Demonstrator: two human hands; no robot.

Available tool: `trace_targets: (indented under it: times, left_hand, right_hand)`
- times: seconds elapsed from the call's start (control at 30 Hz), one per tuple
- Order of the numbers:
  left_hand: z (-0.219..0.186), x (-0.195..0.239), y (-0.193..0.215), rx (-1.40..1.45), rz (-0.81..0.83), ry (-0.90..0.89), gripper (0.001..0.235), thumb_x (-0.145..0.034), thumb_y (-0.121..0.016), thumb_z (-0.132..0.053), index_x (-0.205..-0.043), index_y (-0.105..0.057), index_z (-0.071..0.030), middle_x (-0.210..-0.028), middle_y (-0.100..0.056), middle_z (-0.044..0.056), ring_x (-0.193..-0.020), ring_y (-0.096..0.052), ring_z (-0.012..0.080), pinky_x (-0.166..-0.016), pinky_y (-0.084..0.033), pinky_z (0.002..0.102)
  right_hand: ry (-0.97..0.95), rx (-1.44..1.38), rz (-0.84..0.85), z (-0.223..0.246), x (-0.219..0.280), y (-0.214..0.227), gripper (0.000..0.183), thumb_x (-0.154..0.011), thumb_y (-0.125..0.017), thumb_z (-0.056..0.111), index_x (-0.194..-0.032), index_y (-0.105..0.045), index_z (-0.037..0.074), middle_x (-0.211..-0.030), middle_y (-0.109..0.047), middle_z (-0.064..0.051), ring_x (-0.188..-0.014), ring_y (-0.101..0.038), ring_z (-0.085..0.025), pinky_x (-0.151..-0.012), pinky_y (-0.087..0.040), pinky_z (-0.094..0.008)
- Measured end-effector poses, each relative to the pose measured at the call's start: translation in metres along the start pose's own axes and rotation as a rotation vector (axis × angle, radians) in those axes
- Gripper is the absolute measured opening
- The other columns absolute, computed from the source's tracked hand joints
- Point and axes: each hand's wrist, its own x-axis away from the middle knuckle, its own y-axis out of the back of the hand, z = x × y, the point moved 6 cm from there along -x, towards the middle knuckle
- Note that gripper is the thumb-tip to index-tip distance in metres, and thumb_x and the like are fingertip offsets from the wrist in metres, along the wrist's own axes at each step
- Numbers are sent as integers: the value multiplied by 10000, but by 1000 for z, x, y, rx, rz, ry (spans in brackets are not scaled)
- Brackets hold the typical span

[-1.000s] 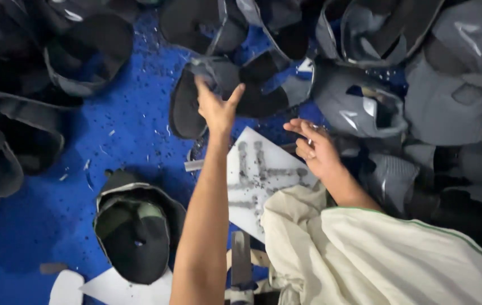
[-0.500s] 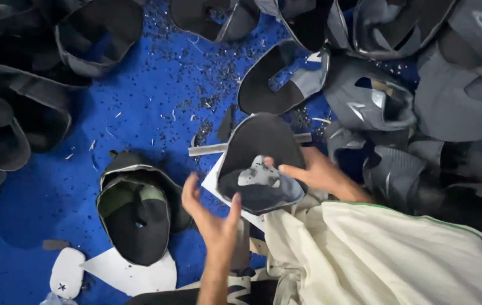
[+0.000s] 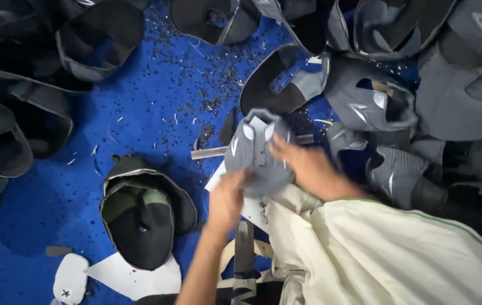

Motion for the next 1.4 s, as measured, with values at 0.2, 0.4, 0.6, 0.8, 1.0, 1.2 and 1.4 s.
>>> trace_targets:
  times: [0.2, 0.4, 0.6, 0.8, 1.0, 1.2, 1.4]
  left_hand:
    - [-33, 32, -12, -277, 132, -119, 440, -843, -556, -47, -1273, -644, -30, -1392, -635, 165, -1307, -596, 358, -1103, -444, 469]
    - [-40, 82, -65, -668, 113, -159, 548, -862, -556, -140, -1396, -572, -20, -1511, -414, 308, -1345, -430, 536, -1104, -353, 577]
    - [-70, 127, -6, -454, 183, 327, 625, -783, -733, -232, -1374, -557, -131, -1410, -522, 243, -1257, -505, 426, -1035, -410, 528]
    - [-37, 228, -24, -459, 494, 937, 1079, -703, -817, -456, -1602, -310, -140, -1128, -682, 133, -1072, -659, 310, -920, -532, 429]
    - [-33, 253, 9, 50, 226, 942, 987, -594, -879, -305, -1471, -449, -156, -965, -796, 126, -917, -796, 243, -856, -601, 323]
    - [-113, 154, 96, 263, -206, 690, 923, -561, -819, -188, -1413, -476, -98, -899, -745, 147, -827, -791, 243, -817, -600, 373]
    - [-94, 112, 67, 321, -414, 357, 476, -679, -784, -249, -1077, -609, -56, -867, -681, 110, -783, -684, 218, -768, -534, 318]
  right_hand:
    - [-240, 113, 362, 49, 21, 11, 760, -760, -694, 107, -1499, -521, 154, -1620, -311, -86, -568, -699, -312, -485, -547, -451]
    - [-75, -111, 140, 5, 25, -18, 576, -744, -709, 112, -1316, -656, 160, -1491, -577, -136, -788, -737, -289, -659, -600, -373]
    - [-544, -977, 87, -17, -40, -18, 157, -936, -610, 17, -1092, -614, 33, -1174, -716, -142, -976, -727, -175, -834, -593, -307]
    - [-440, -1312, 207, -23, -36, -88, 41, -1038, -505, 4, -1032, -545, 11, -1226, -713, -190, -1104, -734, -235, -887, -596, -336]
    - [-359, -1263, 123, -15, -30, -80, 36, -1002, -525, -6, -994, -560, 1, -1181, -733, -188, -1089, -743, -245, -910, -602, -336]
    - [-263, -909, 76, 3, -14, -70, 186, -1040, -506, 64, -1153, -639, 1, -1200, -760, -118, -1050, -750, -189, -875, -612, -299]
    - [-50, -754, 18, 31, -31, -26, 275, -1047, -585, 104, -1298, -647, 9, -1187, -750, -140, -1122, -735, -249, -940, -582, -351]
